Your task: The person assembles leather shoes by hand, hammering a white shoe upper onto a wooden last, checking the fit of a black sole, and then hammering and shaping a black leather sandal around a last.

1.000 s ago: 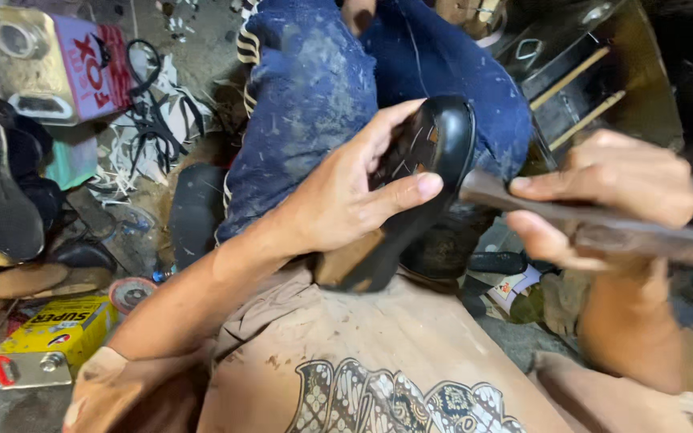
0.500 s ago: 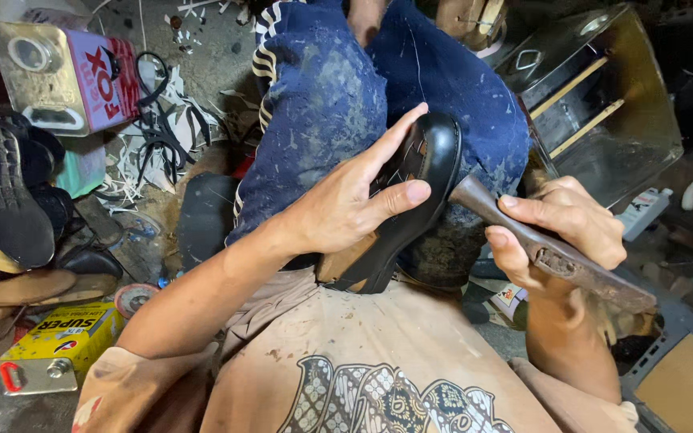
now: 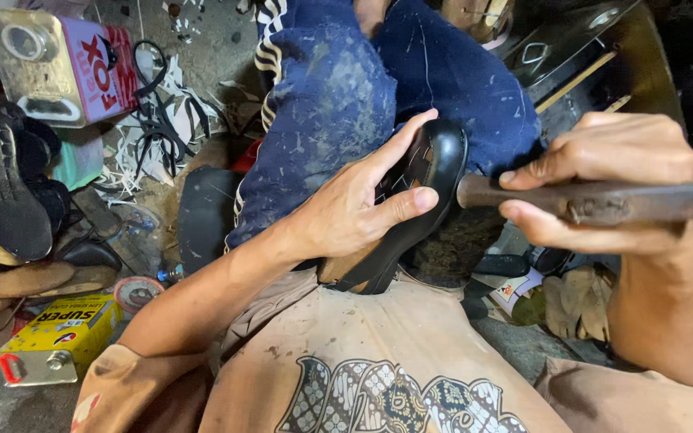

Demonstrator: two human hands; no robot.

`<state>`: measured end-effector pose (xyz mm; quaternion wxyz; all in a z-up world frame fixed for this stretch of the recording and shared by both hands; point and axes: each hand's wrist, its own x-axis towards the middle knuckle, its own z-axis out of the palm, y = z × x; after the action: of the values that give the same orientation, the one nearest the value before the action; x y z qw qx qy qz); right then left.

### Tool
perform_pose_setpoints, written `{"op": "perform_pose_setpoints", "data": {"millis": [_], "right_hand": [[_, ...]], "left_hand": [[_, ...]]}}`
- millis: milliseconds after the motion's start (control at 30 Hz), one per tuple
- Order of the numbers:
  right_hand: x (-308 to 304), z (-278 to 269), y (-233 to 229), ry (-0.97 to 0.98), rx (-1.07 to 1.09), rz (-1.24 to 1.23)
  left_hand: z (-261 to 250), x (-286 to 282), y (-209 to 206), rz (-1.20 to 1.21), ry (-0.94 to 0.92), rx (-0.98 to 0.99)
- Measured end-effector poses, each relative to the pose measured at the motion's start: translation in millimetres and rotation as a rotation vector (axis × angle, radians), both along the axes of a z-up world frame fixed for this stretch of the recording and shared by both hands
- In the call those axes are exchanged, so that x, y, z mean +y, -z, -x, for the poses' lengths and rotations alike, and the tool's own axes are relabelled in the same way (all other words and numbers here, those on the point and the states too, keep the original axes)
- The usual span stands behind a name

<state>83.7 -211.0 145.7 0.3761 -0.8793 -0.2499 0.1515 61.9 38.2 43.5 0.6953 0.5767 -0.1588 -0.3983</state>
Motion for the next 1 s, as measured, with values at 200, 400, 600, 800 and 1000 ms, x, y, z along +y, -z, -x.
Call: {"op": "perform_pose_setpoints", "data": {"millis": [200,400,600,800,1000], "right_hand": [[-27,44,39,0.017,-0.222,-0.183],[-24,83,62,0.451,-0.235,-0.230],[-24,49,59,0.212,-0.340,-0.270],[-23,29,49,0.101,-0.211,-0.225],[-41,64,59,0.289,0.021,-0.494]], "left_hand": [[-1,1,-1,0.004,-0.023,-0.053],[-3,1,0,0.001,-0.005,-0.045],[-3,0,-1,-0.011,-0.008,-0.030],[-7,2,-7,-0.017,0.013,0.045],[-25,6,-37,-0.159,0.018,-0.169]]}}
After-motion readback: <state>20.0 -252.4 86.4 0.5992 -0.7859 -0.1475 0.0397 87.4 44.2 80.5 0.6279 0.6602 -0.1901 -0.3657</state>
